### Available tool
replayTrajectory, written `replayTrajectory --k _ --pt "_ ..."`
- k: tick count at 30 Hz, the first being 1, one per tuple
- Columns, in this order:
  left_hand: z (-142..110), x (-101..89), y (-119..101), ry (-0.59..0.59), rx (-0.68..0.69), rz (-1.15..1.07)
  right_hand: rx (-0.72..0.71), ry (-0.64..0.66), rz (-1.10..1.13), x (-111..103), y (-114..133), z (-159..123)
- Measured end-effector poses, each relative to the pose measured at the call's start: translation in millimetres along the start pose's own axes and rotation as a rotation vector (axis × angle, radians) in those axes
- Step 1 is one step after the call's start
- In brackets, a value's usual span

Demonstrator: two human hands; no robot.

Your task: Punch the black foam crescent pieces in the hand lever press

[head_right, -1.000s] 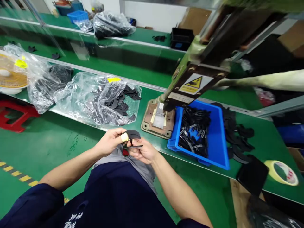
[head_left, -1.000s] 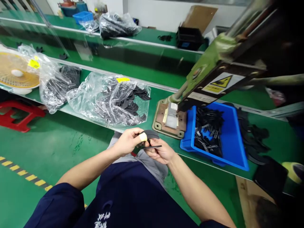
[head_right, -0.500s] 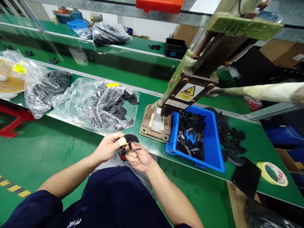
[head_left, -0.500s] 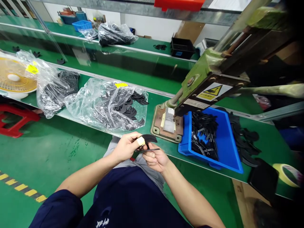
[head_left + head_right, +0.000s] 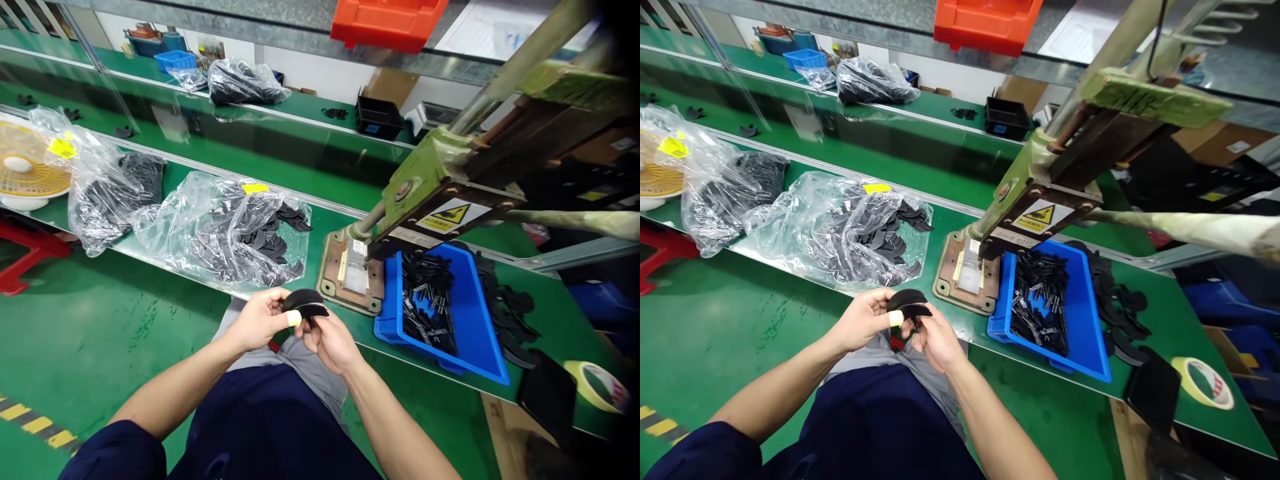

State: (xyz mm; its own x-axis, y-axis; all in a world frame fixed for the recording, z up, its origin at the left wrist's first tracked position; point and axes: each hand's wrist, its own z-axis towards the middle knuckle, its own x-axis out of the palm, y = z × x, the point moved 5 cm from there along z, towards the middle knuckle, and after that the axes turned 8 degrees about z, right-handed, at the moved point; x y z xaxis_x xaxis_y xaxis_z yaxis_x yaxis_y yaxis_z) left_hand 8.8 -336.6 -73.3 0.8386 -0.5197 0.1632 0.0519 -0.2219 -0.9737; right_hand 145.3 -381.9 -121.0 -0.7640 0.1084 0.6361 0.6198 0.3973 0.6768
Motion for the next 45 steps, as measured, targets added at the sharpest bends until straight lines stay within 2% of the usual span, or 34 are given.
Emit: replayTrajectory --k 3,6,10,14,20,23,26,28,31,37,40,42,45 --pt "1.4 -2.7 0.4 -0.06 0.042 0.027 -0.191 -0.084 -0.076 -3.4 10.1 -3.7" --pt "3.4 -3.3 0.9 -0.09 0.045 0.042 -0.269 -0.105 -0.174 -3.3 13.3 -6.8" --pt "7.2 1.7 3.6 -0.01 -0.044 -0.055 -0.278 -0.09 -0.231 -4.0 9.8 -2.4" --pt "10.1 4.0 5.5 -0.03 -0.105 -0.113 -0.255 -0.037 -0.191 -4.0 9.5 2.6" --pt "8.8 7.4 0.5 -0.056 -0.022 -0.068 -0.263 -0.022 -0.129 4.7 14.8 -3.4" --pt "6.9 8.7 -3.9 -0.056 0.045 -0.031 -0.303 -0.046 -0.101 9.7 14.4 -6.3" --pt "7.1 10.2 -2.2 -0.072 0.019 -0.065 -0.343 -0.076 -0.081 10.9 13.2 -6.2" --pt "8.1 10.1 0.3 -0.104 -0.008 -0.069 -0.379 -0.105 -0.074 7.9 13.9 -5.4" --pt "9.4 7.8 0.8 -0.154 0.022 0.033 -0.444 -0.158 -0.083 -1.1 17.1 -5.2" --pt "8.8 11.4 -1.0 -0.114 0.136 0.141 -0.539 -0.305 -0.105 -8.8 20.8 -6.4" --pt "8.2 17.0 -0.3 -0.053 0.169 0.089 -0.55 -0.362 -0.068 -3.8 22.2 -5.2" --pt "8.7 20.1 3.0 -0.013 0.136 0.005 -0.538 -0.377 -0.04 -0.5 23.8 -4.3" --pt "10.0 20.7 8.1 -0.024 0.069 -0.088 -0.499 -0.365 -0.012 2.6 25.2 -3.4"
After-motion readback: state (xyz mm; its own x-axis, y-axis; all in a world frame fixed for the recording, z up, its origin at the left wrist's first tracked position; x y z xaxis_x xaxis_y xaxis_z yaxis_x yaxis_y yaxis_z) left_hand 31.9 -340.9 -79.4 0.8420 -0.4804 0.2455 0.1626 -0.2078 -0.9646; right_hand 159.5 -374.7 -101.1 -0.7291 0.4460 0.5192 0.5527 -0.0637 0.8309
